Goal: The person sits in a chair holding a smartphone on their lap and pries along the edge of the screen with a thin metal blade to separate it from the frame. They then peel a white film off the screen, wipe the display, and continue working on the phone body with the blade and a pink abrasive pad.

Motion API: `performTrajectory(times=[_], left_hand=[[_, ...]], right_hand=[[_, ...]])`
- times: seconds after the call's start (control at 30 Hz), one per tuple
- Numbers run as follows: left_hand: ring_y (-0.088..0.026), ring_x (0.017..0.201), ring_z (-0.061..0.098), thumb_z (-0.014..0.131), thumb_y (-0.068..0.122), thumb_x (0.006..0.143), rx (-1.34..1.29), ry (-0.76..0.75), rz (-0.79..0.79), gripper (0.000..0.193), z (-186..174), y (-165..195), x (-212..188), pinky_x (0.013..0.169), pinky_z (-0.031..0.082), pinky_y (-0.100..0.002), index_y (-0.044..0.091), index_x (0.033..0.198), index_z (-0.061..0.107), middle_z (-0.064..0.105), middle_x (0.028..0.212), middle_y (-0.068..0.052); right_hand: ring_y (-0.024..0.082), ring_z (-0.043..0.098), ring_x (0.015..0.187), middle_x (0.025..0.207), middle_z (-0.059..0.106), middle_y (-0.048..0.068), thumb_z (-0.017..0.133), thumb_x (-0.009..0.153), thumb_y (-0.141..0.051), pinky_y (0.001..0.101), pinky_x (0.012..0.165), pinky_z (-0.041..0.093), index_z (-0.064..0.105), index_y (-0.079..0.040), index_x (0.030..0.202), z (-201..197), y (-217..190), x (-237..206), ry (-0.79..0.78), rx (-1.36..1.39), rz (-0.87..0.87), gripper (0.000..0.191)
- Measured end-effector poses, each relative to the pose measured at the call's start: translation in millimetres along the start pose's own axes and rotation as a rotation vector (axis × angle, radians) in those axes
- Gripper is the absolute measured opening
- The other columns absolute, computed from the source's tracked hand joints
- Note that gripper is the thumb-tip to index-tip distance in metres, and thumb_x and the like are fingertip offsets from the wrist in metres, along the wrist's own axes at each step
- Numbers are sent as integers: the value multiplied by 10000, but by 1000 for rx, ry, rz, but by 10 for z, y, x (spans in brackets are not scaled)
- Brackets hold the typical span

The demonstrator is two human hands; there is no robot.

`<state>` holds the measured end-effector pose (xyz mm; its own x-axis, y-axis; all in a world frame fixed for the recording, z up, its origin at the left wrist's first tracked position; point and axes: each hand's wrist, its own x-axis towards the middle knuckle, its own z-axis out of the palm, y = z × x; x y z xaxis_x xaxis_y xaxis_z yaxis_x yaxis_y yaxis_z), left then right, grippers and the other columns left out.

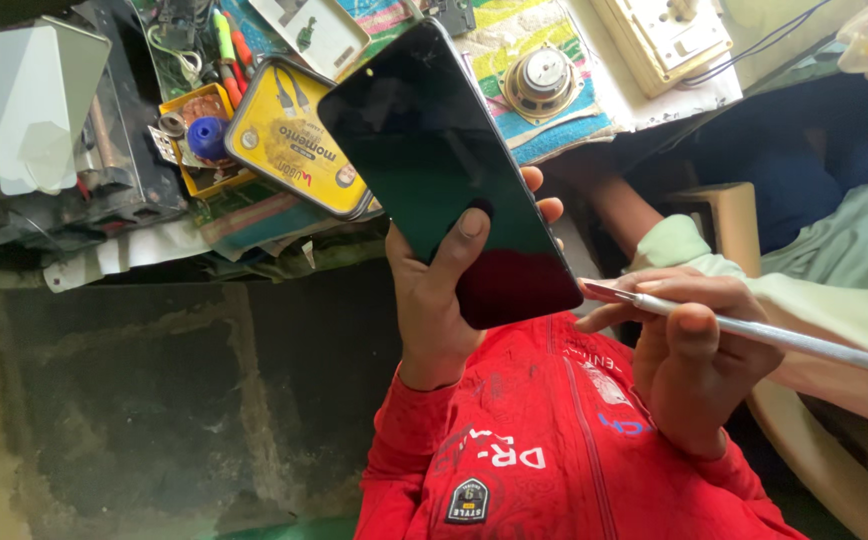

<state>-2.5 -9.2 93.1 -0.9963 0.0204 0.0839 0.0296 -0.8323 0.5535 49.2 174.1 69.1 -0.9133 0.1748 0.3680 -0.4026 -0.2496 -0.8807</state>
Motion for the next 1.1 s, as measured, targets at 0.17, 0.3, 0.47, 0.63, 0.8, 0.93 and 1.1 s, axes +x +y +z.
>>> performTrajectory(times=[0.17, 0.3, 0.47, 0.63, 0.8, 0.93, 1.1], left_hand=[[-371, 1070, 727, 711, 82, 1064, -17, 25, 8, 343, 54, 25, 12, 928, 626, -451, -97, 1332, 596, 686, 1227, -281], [-368, 1072, 725, 717, 72, 1064, -52, 32, 7, 343, 102, 41, 31, 925, 621, -448, -101, 1332, 592, 684, 1229, -283], [-364, 1080, 725, 713, 76, 1076, -42, 17, -7, 344, 104, 64, 37, 943, 619, -449, -110, 1338, 591, 681, 1238, -282], [-363, 1081, 724, 713, 71, 1085, -69, -6, 8, 335, 58, 74, 44, 959, 614, -454, -100, 1346, 592, 680, 1239, -277], [-370, 1081, 725, 710, 67, 1087, -51, 8, 29, 335, 23, 74, 23, 966, 614, -461, -110, 1345, 589, 682, 1243, -283], [-375, 1080, 727, 709, 64, 1083, -22, 14, 53, 349, -24, 103, 3, 955, 619, -459, -116, 1353, 584, 683, 1243, -292], [-382, 1086, 722, 704, 56, 1078, -18, 32, 76, 366, -2, 102, -56, 939, 623, -459, -118, 1369, 566, 676, 1241, -304]], right_hand=[[329, 746, 879, 982, 682, 254, 649, 1156, -283, 436, 698, 679, 602, 103, 1098, 23, -6, 18, 7, -22, -10, 393], [325, 741, 865, 976, 676, 265, 664, 1147, -266, 443, 717, 677, 593, 102, 1088, 18, 12, 19, 10, -80, -14, 379], [317, 742, 871, 1003, 680, 279, 665, 1149, -292, 428, 751, 672, 584, 112, 1113, 23, 49, -14, 30, -41, -26, 413], [302, 745, 821, 969, 661, 287, 641, 1156, -299, 428, 742, 674, 525, 107, 1089, 65, 110, -42, 73, 7, -49, 427], [320, 742, 858, 946, 651, 292, 602, 1161, -320, 462, 785, 676, 496, 91, 1083, 80, 184, 2, 28, 33, -128, 431], [323, 739, 843, 947, 664, 294, 585, 1159, -335, 455, 763, 688, 488, 81, 1097, 126, 242, -17, 19, -16, -172, 432], [322, 733, 844, 990, 641, 294, 605, 1158, -314, 446, 753, 684, 489, 86, 1125, 189, 234, -102, 77, -47, -163, 417]])
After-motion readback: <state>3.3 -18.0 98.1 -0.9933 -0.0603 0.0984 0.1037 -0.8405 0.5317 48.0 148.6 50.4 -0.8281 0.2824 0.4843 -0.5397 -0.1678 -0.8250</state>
